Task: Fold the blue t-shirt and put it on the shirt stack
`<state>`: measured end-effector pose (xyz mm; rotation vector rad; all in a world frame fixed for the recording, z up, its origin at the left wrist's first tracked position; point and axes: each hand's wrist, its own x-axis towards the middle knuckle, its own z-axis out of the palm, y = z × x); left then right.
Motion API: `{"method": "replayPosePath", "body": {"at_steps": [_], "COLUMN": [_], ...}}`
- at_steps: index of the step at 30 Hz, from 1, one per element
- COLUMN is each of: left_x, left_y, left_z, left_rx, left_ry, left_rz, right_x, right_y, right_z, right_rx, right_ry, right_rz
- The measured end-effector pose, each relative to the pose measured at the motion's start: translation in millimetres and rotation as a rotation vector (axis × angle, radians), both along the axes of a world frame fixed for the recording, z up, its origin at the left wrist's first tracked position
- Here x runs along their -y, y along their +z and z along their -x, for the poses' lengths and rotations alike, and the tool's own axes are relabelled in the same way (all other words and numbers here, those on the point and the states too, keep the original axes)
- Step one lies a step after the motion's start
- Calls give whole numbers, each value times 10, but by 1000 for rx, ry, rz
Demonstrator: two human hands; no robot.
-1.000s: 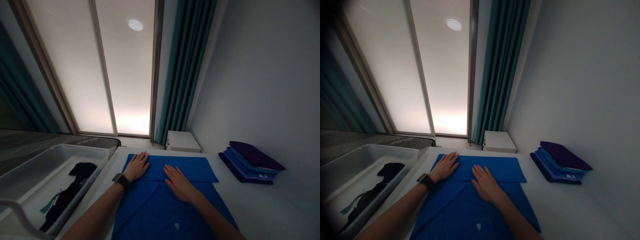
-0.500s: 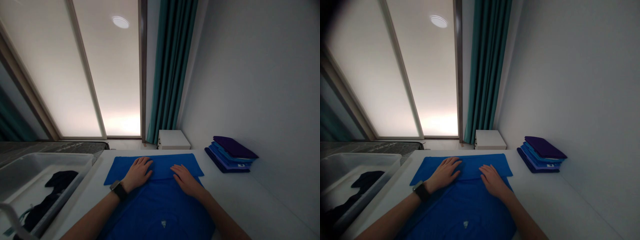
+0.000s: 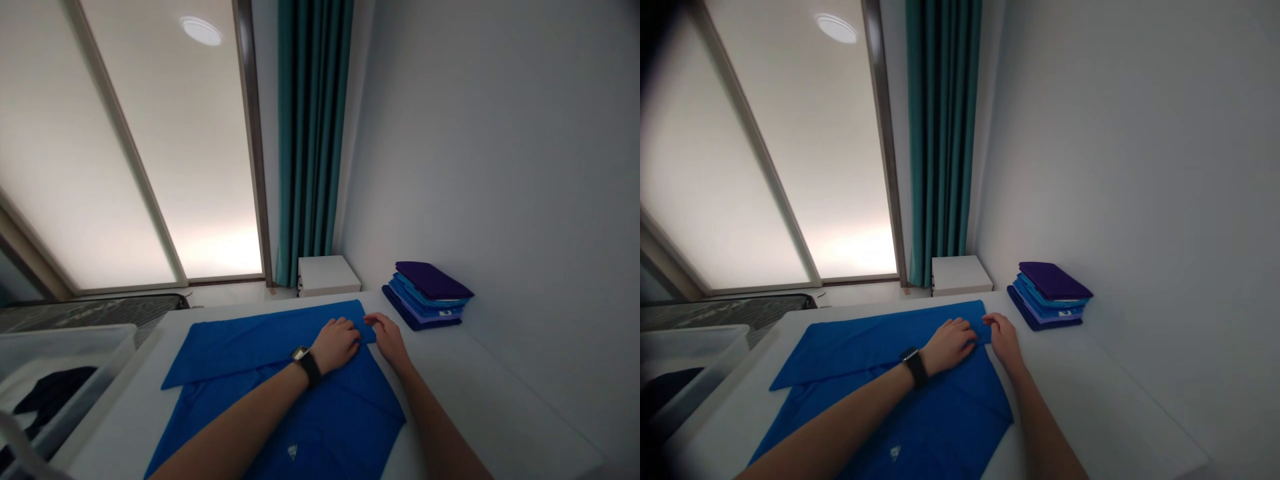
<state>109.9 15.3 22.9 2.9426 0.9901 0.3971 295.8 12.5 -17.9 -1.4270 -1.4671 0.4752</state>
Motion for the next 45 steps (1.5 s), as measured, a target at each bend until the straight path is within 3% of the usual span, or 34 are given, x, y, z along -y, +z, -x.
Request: {"method": "replayPosePath", "body": {"at_steps": [4,8,12,26,32,39,45], "left_x": [-68,-105,-123,-190,-277,-689,-896], "left_y": [-64,-110,-146,-138,55,392,472], "left_z": [-337,-501,-560,-603,-499,-239,-205], "left_rx": [-31,-72,-80,-29,41,248,402], "left_ry": [-14,-58,-86,21,56,165,206], "left_rz": [-14,-30,-52,69,80,103,167], "right_x": [-48,-86,-101,-96,-96,-95,-87], "right_y": [-71,-113,-142,-146,-163,-152,-56], "right_z": [-124,-198,-212,-202,-202,-170,-97], "right_rx": [-176,-257,-319,-304,-268,-214,-213], "right_ry": [-104,-197,-234,-231,-222,-209,-118], "right_rz": [-6,-22,-34,-45,-36,-18,9]}}
